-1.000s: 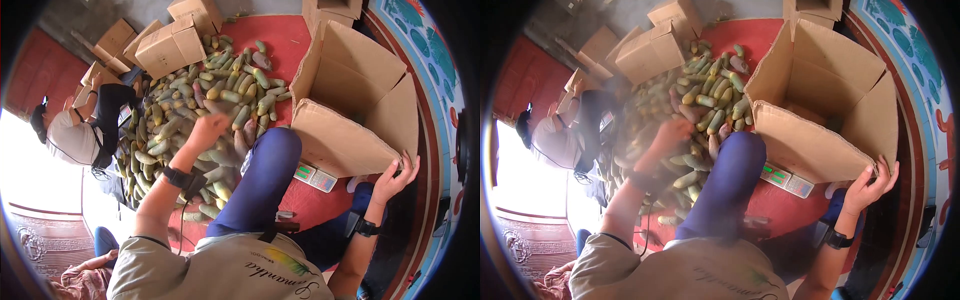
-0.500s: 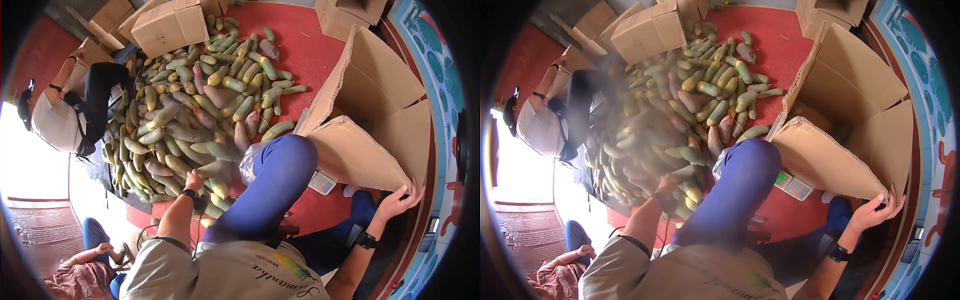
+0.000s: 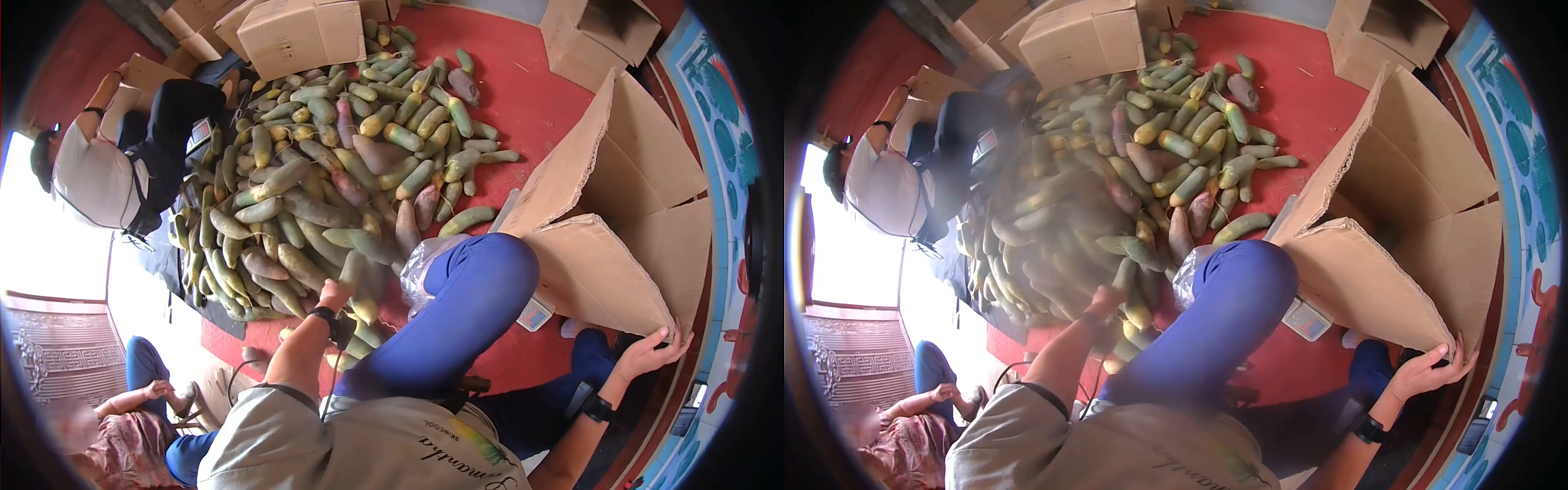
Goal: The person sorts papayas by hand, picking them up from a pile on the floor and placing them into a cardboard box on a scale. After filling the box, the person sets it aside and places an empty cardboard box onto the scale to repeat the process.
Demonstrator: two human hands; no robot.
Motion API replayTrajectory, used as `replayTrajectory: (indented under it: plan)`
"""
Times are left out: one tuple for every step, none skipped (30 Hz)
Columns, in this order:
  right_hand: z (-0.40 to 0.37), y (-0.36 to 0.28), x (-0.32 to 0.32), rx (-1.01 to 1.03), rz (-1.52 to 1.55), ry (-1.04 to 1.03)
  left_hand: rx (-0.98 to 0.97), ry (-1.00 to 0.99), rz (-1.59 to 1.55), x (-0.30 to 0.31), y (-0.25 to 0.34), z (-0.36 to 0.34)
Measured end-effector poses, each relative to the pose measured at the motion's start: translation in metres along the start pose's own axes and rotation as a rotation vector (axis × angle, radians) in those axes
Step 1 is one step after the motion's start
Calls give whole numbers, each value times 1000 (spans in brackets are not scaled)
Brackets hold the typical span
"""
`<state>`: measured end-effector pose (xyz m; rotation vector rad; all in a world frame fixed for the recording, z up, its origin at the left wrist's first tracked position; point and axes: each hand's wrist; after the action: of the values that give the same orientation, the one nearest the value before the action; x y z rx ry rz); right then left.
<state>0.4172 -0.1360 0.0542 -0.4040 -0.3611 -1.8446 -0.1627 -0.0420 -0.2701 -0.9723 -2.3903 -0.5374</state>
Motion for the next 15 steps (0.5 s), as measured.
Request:
replayTrajectory:
  plan:
    - [0, 0, 0, 0, -6, 0, 28, -65, 80, -14, -12, 29]
    - [1, 0, -2, 0, 2, 5, 31, -58, 74, -9, -11, 20]
    - [1, 0, -2, 8, 12, 16, 21, -122, -6, 1, -2, -4]
    - [1, 0, -1, 15, 21, 24, 14, -187, -84, 11, 8, -32]
    - [0, 0, 0, 12, 27, 24, 102, -166, -200, 20, 21, -55]
    - [-1, 1, -1, -6, 27, 28, 101, -158, -202, 24, 24, -58]
    - [-1, 0, -1, -24, 29, 32, 82, -151, -241, 29, 24, -61]
    - [-1, 0, -1, -30, 39, 40, 64, -141, -281, 34, 22, -63]
    - [-1, 0, -1, -26, 49, 42, -12, -101, -206, 36, 17, -49]
    - [-1, 0, -1, -22, 56, 43, -85, -54, -129, 38, 13, -35]
    - [-1, -2, -1, -28, 61, 50, -404, 15, 263, 41, 10, -14]
    - [0, -4, -1, -48, 72, 53, -494, 60, 385, 54, 23, -31]
    - [0, -5, 0, -68, 79, 57, -583, 120, 511, 66, 37, -49]
    - [1, -4, 1, -72, 79, 67, -667, 191, 631, 79, 52, -68]
    - [1, -4, 2, -62, 80, 59, -669, 134, 194, 88, 61, -88]
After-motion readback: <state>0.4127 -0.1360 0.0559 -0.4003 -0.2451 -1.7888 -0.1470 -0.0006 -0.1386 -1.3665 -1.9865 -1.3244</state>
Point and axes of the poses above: each hand's wrist, its own z-axis towards the middle knuckle, its own x-axis out of the back of the hand, y = z × x, and after that the axes turned 4 degrees about x, right-handed
